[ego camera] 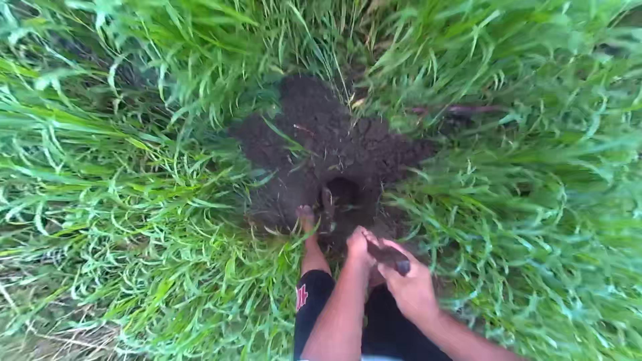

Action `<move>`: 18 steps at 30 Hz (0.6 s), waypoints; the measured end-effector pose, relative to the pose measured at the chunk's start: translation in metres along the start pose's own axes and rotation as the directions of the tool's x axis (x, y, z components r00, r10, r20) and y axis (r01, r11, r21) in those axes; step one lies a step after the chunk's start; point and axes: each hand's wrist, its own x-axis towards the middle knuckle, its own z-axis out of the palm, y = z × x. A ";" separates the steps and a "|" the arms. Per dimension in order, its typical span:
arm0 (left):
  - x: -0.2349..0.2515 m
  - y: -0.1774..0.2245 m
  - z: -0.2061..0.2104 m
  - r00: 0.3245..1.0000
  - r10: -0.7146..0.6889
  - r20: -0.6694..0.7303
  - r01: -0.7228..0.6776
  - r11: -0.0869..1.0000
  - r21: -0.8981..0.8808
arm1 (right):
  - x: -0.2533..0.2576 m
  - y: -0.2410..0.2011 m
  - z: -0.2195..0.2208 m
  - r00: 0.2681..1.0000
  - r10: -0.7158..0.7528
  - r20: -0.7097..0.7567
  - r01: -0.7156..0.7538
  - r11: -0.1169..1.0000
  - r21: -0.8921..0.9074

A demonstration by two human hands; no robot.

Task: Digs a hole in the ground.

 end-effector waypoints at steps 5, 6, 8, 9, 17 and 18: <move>0.004 0.074 -0.084 0.972 -0.118 0.204 0.092 0.987 0.131 | -0.044 -0.021 0.099 0.984 0.030 0.175 -0.032 0.999 0.007; 0.007 0.084 -0.098 0.968 -0.148 0.201 0.113 0.978 0.173 | -0.050 -0.019 0.111 0.969 0.072 0.238 -0.068 0.997 -0.025; 0.004 0.087 -0.102 0.987 -0.138 0.088 0.101 0.937 0.334 | -0.053 -0.013 0.110 0.944 0.113 0.310 -0.108 0.994 -0.032; 0.000 0.076 -0.096 0.996 -0.089 0.011 0.077 0.911 0.406 | -0.052 -0.008 0.093 0.943 0.106 0.316 -0.104 0.994 -0.024; -0.105 -0.063 0.042 0.986 -0.160 0.052 0.126 0.905 0.406 | -0.050 -0.082 -0.171 0.881 0.003 0.473 0.290 0.788 -0.544; -0.134 -0.071 0.052 0.975 -0.202 0.087 0.161 0.924 0.346 | -0.063 -0.106 -0.193 0.851 0.022 0.525 0.324 0.764 -0.557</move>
